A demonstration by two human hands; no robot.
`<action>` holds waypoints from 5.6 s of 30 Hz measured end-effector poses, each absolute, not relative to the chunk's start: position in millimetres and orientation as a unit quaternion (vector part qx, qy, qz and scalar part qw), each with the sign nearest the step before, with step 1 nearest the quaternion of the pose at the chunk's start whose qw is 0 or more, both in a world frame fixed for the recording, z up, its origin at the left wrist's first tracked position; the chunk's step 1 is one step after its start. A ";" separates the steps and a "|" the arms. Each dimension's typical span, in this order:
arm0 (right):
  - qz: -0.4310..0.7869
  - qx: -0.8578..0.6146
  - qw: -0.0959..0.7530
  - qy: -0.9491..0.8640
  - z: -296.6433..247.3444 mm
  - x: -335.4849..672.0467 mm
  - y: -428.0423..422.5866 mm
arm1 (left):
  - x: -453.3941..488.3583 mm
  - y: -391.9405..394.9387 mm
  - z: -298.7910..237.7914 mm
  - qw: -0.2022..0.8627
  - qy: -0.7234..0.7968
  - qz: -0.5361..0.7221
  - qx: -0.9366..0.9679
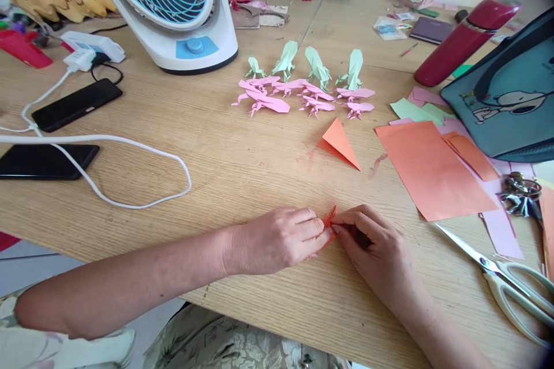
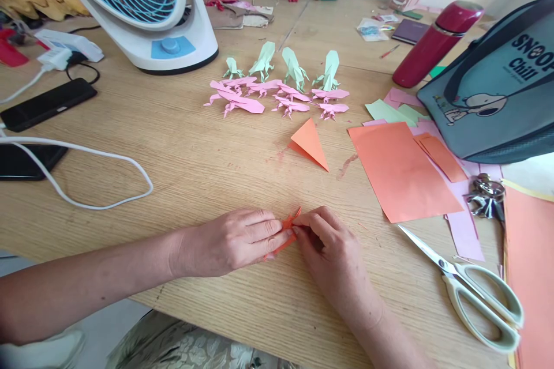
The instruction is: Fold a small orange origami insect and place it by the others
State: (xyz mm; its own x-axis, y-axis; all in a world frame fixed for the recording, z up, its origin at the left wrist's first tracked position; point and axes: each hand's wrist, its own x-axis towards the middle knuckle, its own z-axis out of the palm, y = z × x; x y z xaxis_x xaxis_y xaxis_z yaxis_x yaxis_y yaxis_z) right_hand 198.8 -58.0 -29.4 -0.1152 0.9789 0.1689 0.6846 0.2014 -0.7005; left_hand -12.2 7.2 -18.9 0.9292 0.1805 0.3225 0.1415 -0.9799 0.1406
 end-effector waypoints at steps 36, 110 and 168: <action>0.074 -0.494 0.182 -0.847 -31.2 210.4 -90.9 | -9.0 -6.2 -19.6 -0.039 0.113 0.103 0.987; 0.065 -0.421 0.231 -0.875 -32.3 212.6 -93.5 | -9.2 -0.7 -12.2 0.298 0.181 0.168 0.922; 0.074 -0.425 0.213 -0.877 -29.1 213.1 -97.1 | -32.0 -15.5 -18.1 0.044 0.145 0.001 0.988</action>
